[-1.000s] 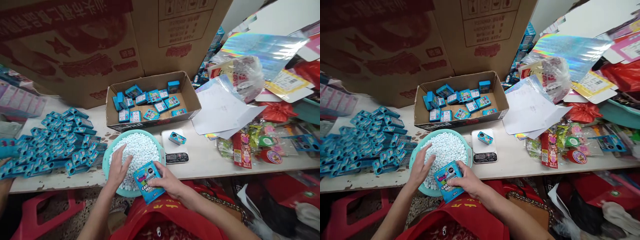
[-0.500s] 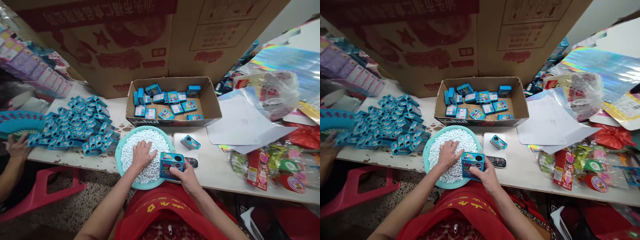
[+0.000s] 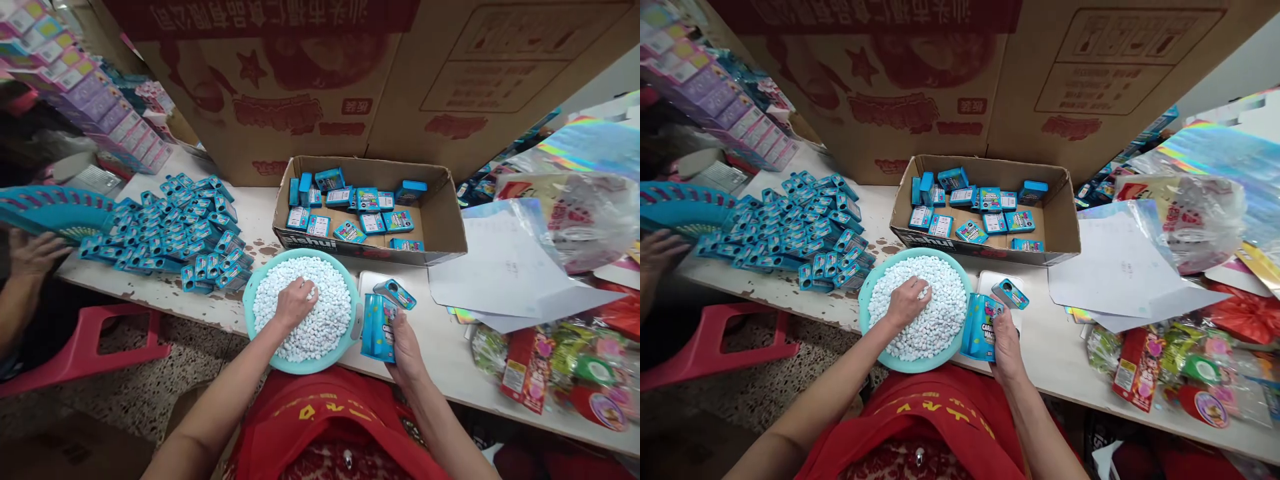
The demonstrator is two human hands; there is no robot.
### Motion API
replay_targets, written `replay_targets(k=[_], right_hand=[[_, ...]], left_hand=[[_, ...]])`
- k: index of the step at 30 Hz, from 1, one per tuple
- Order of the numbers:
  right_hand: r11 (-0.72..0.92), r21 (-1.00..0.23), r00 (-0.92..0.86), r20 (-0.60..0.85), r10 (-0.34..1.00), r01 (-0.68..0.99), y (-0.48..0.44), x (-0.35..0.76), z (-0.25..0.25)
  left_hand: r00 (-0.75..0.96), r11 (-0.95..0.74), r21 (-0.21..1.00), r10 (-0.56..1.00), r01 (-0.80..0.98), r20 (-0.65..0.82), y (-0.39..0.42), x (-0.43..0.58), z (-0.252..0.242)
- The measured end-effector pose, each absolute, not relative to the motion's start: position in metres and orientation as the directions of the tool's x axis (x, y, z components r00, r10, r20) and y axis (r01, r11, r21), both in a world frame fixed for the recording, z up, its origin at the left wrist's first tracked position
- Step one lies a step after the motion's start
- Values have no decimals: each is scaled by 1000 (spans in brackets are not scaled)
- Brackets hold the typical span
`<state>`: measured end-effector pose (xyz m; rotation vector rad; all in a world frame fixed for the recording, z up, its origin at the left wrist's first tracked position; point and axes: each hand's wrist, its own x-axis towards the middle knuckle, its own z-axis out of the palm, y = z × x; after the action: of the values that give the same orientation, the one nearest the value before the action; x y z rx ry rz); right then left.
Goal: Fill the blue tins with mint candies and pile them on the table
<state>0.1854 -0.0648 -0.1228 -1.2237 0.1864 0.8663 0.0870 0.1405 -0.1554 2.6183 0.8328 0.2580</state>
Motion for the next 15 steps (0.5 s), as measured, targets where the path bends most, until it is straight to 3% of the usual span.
replay_targets(k=[5,8,11,15], right_hand=[[-36,-809,602,-466,648,-587,-37,174,-108],[-94,-883,580,-379,721,-461,-8,157,-100],[-87,-923,609,-316,728,-375,19,136,-100],[-128,-973,728,-227,647,-190,34,118,-101]], left_hand=[[658,-482,744,749,463,76,141,93,-144],[537,-135,913,837,385,-102,138,94,-130],[523,27,949,829,313,-196,136,86,-118],[517,-27,952,845,305,-141,136,68,-112]])
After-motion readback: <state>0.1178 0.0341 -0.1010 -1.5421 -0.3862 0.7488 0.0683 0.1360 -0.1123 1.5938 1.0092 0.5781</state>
